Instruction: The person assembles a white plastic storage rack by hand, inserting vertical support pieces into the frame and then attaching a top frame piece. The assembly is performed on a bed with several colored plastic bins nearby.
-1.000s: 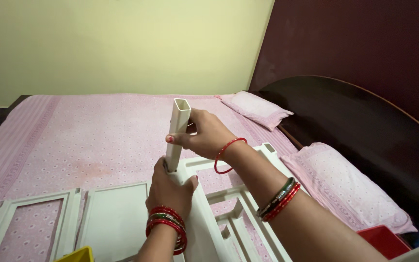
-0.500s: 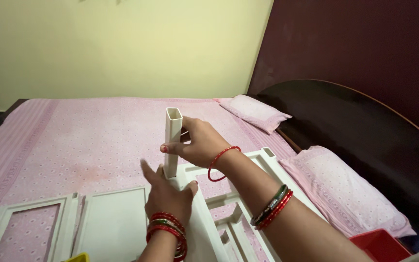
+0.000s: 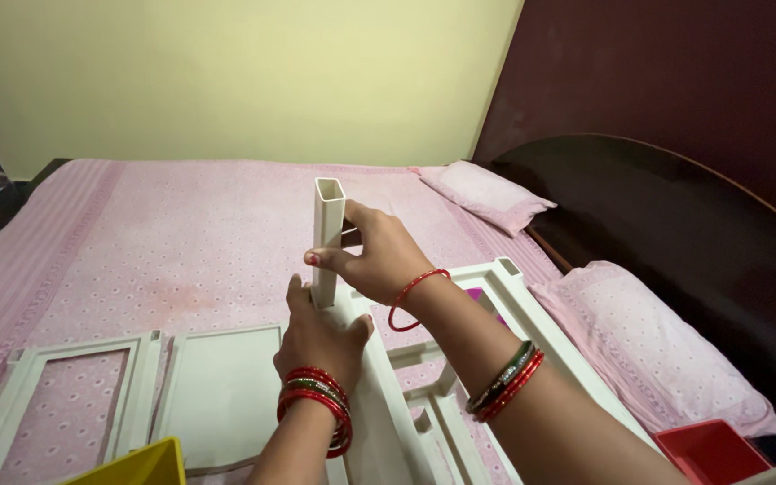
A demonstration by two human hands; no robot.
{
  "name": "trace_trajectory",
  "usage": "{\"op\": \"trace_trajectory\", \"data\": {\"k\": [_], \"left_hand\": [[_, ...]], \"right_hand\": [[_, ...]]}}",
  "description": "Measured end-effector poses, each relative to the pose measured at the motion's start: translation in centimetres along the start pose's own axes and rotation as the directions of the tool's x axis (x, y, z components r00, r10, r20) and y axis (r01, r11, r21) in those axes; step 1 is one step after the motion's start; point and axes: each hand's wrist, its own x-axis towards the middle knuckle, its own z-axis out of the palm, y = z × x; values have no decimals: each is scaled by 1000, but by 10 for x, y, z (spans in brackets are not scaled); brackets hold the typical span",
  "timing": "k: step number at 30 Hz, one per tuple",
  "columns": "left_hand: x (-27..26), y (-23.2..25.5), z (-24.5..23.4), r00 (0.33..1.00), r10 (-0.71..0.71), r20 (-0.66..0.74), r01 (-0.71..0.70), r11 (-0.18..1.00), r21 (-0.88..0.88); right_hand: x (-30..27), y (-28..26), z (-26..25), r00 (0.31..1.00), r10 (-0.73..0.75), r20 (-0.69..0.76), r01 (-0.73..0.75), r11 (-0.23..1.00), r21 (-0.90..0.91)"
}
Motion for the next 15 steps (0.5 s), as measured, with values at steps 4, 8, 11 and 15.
{"op": "trace_trajectory", "data": {"k": [4,8,11,15], "left_hand": [[2,0,1,999,-41,23,41,999,19],[5,0,3,1000,23,-10,-23,999,23],[7,0,7,1000,8,24,-10,997,70],[9,1,9,998,36,42,-38,998,54]], "right_hand": [[-1,0,2,1000,6,-5,-6,1000,7],[-3,3,5,1000,7,-8,-6,999,32],[-9,5,6,1000,21,-16,-20,999,48],[-26,4,1,999,37,-39,-37,999,-7]]}}
